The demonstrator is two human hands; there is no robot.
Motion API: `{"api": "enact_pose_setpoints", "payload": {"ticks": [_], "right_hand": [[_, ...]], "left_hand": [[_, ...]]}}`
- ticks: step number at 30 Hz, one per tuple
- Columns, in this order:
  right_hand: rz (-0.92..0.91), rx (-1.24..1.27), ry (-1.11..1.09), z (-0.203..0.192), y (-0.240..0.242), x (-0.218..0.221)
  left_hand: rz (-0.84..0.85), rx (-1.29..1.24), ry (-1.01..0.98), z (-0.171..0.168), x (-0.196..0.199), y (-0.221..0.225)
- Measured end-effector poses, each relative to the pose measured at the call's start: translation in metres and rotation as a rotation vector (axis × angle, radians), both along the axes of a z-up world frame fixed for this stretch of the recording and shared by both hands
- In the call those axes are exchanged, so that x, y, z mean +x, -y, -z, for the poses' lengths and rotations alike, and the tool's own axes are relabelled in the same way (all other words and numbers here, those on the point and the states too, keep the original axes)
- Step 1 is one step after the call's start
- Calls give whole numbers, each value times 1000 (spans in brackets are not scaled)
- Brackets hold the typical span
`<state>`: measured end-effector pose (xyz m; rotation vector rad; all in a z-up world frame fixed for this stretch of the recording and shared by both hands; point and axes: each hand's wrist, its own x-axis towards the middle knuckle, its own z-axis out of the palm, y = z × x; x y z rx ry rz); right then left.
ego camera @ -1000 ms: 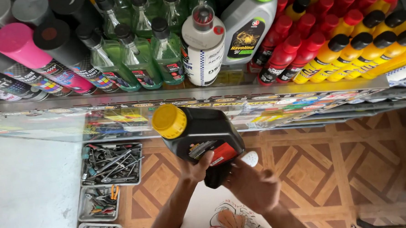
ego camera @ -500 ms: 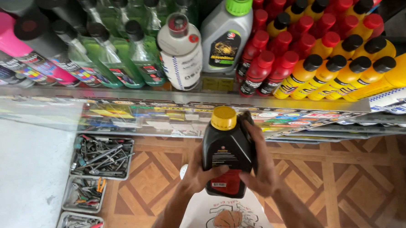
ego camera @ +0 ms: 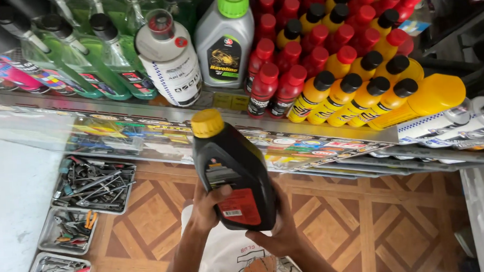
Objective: Wiping down and organizing various motor oil and motorcycle fluid bottles on a retail shelf.
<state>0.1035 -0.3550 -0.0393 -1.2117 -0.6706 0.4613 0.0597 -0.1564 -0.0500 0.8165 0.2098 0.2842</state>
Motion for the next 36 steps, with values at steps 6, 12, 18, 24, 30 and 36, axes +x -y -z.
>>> {"api": "enact_pose_setpoints", "payload": {"ticks": [6, 12, 18, 24, 30, 36], "right_hand": [[223, 38, 138, 34, 20, 4], [449, -107, 506, 23, -13, -7], [363, -229, 718, -45, -42, -11], [180, -118, 470, -115, -102, 25], [8, -271, 748, -37, -87, -54], [100, -81, 755, -32, -92, -47]], "left_hand": [[146, 559, 133, -99, 30, 18], [-68, 1174, 31, -156, 30, 30], [158, 858, 102, -96, 18, -19], [320, 611, 0, -78, -9, -35], [447, -480, 251, 22, -34, -79], [513, 149, 350, -19, -23, -83]]}}
